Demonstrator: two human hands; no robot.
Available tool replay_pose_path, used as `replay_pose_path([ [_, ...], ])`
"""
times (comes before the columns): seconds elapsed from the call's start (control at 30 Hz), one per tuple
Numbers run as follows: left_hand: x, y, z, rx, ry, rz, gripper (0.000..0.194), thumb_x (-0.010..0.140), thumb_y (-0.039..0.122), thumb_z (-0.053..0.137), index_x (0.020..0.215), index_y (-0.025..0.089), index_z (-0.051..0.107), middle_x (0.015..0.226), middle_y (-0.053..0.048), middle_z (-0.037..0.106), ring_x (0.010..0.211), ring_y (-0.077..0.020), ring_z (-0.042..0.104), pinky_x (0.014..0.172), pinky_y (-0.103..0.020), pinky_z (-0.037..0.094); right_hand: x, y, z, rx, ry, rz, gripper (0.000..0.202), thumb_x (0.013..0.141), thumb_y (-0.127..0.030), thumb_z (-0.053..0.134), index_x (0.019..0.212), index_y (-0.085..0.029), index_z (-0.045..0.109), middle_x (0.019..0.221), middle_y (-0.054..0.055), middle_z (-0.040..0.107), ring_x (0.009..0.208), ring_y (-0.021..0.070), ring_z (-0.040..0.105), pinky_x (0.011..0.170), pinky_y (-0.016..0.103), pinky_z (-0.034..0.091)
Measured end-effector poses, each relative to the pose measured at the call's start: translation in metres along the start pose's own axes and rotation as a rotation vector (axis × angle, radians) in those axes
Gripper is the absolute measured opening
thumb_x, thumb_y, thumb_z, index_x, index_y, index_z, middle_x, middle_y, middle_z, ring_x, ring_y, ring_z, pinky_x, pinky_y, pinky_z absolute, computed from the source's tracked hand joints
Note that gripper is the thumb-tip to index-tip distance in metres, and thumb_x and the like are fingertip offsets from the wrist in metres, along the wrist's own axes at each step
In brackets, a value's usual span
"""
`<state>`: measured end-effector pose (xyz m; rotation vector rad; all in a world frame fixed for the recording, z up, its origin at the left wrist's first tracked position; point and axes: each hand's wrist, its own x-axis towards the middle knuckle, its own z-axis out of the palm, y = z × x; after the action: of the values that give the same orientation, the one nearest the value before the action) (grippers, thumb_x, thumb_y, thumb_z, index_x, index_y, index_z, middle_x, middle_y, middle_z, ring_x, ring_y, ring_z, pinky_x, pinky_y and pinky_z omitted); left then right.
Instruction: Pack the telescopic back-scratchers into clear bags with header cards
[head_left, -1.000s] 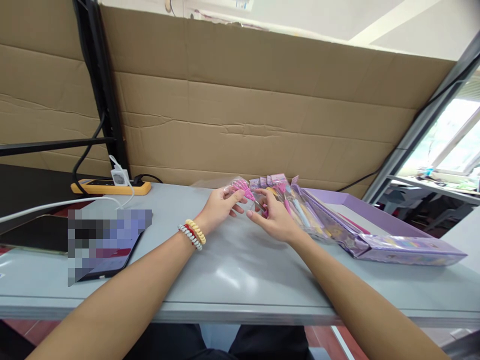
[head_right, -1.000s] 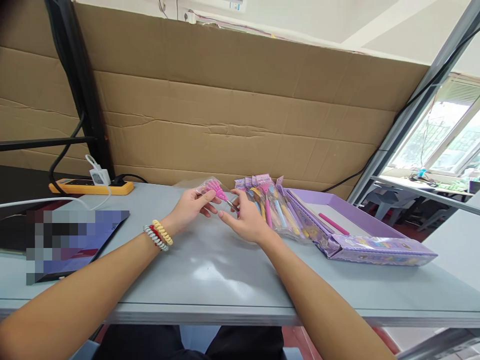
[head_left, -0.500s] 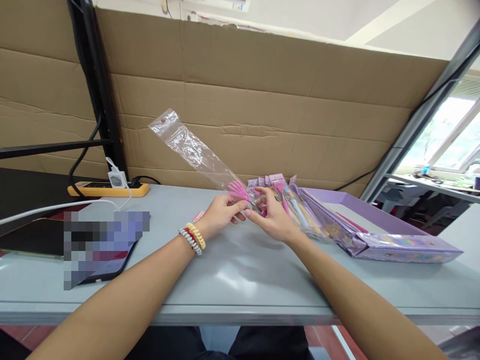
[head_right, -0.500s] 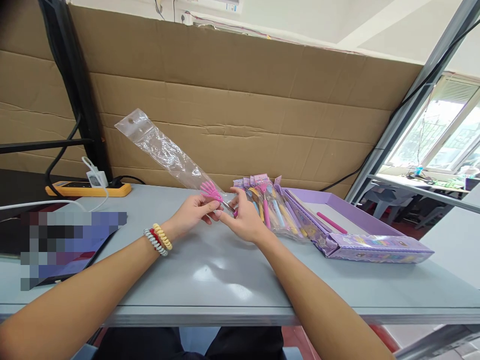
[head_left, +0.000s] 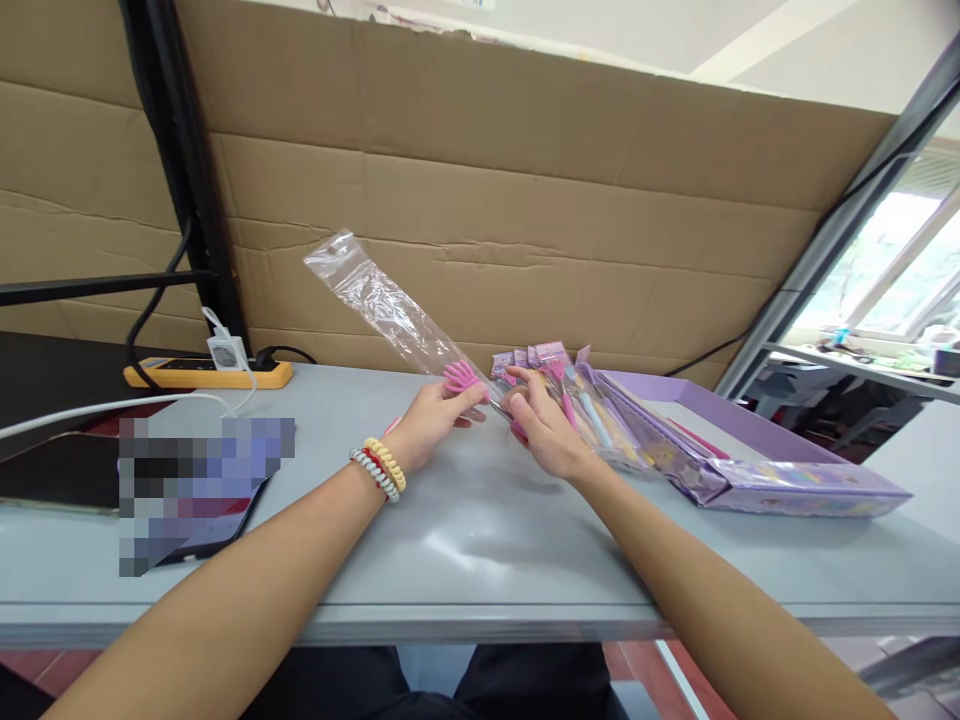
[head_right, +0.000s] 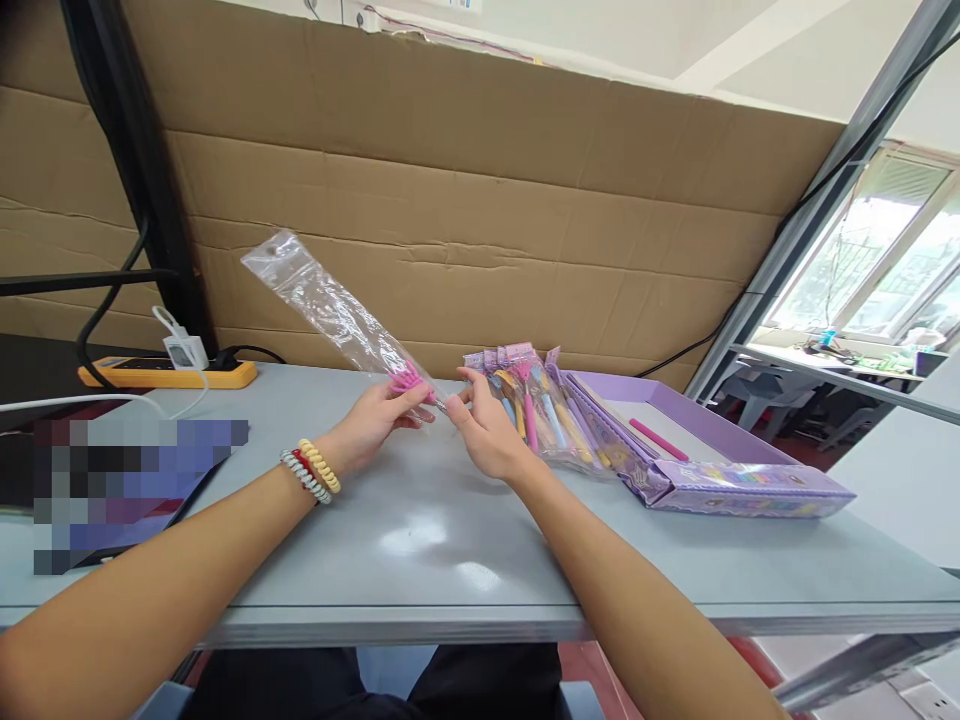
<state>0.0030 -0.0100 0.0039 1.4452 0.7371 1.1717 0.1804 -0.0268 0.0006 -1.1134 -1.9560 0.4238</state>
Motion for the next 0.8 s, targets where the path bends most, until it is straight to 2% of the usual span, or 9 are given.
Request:
replay_pose_path([
  [0.13, 0.005, 0.0, -0.007, -0.061, 0.049, 0.028, 0.036, 0.068, 0.049, 0.07, 0.079, 0.015, 0.065, 0.086, -0.006, 0.069, 0.064, -0.0124, 0.062, 0.063, -0.027, 0.047, 0.001, -0.005, 0.0, 0.143, -0.049, 0.149, 0.068, 0.088, -0.063, 0.036, 0.137, -0.019, 0.024, 0.083, 0.002, 0.058, 0.051, 0.0111, 0.046, 0.05, 0.027, 0.039],
  [0.27, 0.012, 0.0, -0.025, -0.12, 0.206, 0.056, 0.037, 0.065, 0.049, 0.072, 0.078, 0.015, 0.063, 0.082, -0.004, 0.067, 0.059, -0.0107, 0.061, 0.056, -0.024, 0.046, 0.005, -0.002, -0.005, -0.043, -0.091, 0.297, 0.069, 0.084, -0.064, 0.044, 0.133, -0.017, 0.035, 0.062, -0.002, 0.057, 0.052, 0.0138, 0.049, 0.051, 0.026, 0.038],
  [0.4, 0.015, 0.001, -0.038, -0.145, 0.301, 0.052, 0.04, 0.06, 0.049, 0.075, 0.076, 0.015, 0.061, 0.077, -0.003, 0.066, 0.056, -0.0099, 0.059, 0.05, -0.023, 0.045, 0.007, 0.007, -0.009, -0.165, -0.13, 0.281, 0.055, 0.087, -0.059, 0.041, 0.12, -0.016, 0.047, 0.064, -0.001, 0.054, 0.059, 0.015, 0.051, 0.055, 0.027, 0.038],
  [0.5, 0.014, 0.0, -0.035, -0.116, 0.258, 0.033, 0.039, 0.062, 0.048, 0.074, 0.077, 0.014, 0.062, 0.078, -0.005, 0.067, 0.057, -0.0106, 0.06, 0.049, -0.022, 0.045, 0.006, 0.006, -0.007, -0.178, -0.111, 0.211, 0.05, 0.089, -0.056, 0.038, 0.119, -0.017, 0.047, 0.067, -0.001, 0.053, 0.06, 0.015, 0.049, 0.056, 0.027, 0.037],
  [0.8, 0.003, 0.0, -0.01, -0.04, 0.115, -0.001, 0.034, 0.074, 0.046, 0.066, 0.087, 0.015, 0.064, 0.084, -0.005, 0.068, 0.056, -0.0105, 0.06, 0.051, -0.023, 0.045, 0.001, -0.005, -0.001, -0.185, -0.013, 0.059, 0.049, 0.091, -0.045, 0.04, 0.127, -0.011, 0.04, 0.057, -0.004, 0.043, 0.052, 0.0152, 0.043, 0.052, 0.027, 0.032],
])
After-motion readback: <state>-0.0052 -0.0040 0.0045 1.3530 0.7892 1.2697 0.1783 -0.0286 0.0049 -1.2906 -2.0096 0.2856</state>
